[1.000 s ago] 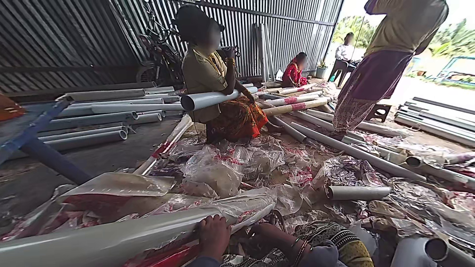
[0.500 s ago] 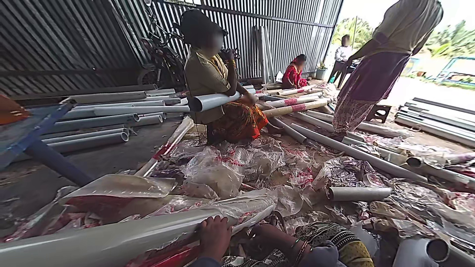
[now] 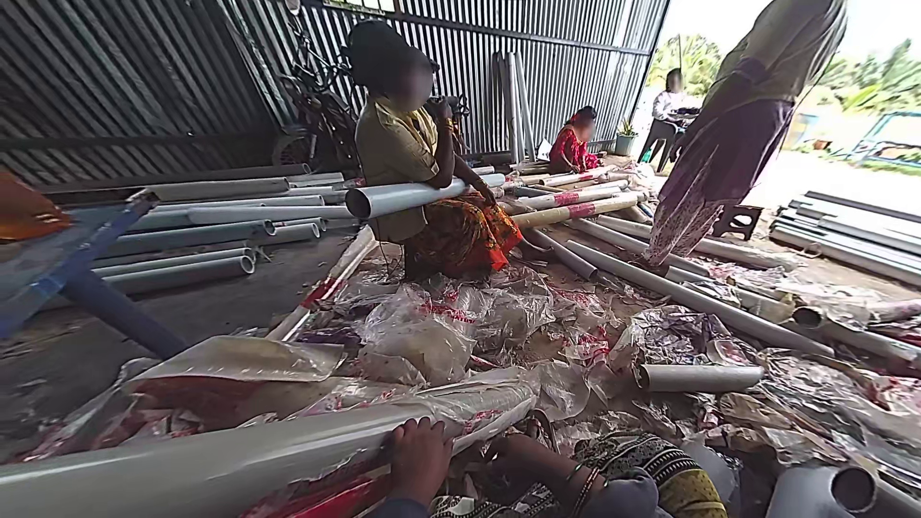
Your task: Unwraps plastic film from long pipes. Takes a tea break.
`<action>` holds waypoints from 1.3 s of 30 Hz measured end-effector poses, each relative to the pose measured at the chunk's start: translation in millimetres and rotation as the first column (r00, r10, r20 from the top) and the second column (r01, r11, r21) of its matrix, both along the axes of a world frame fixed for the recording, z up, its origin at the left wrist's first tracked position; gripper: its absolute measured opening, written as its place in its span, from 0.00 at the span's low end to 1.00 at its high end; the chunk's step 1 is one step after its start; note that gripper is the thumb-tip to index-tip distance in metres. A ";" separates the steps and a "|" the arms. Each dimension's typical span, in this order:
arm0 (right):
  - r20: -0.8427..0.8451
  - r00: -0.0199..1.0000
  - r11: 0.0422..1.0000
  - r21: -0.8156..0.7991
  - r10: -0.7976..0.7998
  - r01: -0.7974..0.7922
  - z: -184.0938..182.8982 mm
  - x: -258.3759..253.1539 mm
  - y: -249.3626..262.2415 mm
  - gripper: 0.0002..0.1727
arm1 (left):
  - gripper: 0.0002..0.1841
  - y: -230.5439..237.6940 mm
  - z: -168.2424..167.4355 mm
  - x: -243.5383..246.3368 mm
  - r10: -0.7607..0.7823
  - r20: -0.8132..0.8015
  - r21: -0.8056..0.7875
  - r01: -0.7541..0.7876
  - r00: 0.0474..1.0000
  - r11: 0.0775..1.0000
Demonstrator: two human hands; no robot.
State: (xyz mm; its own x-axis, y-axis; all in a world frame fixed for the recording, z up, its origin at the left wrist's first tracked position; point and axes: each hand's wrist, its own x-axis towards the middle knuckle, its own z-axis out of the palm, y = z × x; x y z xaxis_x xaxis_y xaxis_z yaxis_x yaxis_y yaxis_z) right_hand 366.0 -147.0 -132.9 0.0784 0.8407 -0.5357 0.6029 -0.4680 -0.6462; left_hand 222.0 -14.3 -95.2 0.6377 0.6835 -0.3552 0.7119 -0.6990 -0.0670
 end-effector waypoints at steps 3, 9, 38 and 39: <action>-0.003 1.000 1.000 -0.010 0.002 -0.002 1.3 0.0 0.1 0.22 | 0.27 0.0 0.3 0.7 0.004 -0.004 -0.005 -0.004 1.000 1.000; -0.001 1.000 1.000 0.012 0.004 -0.004 -0.5 -0.1 -0.4 0.21 | 0.26 -1.5 1.7 0.0 0.005 0.004 -0.003 -0.005 1.000 1.000; 0.012 1.000 1.000 0.019 0.002 -0.002 1.6 0.3 -3.1 0.21 | 0.27 -0.1 -2.1 -2.7 -0.006 -0.010 0.006 0.006 1.000 1.000; 0.013 1.000 1.000 0.019 0.002 -0.002 -1.3 1.5 -3.0 0.21 | 0.27 -0.3 -2.7 -3.4 -0.006 -0.005 0.006 0.006 1.000 1.000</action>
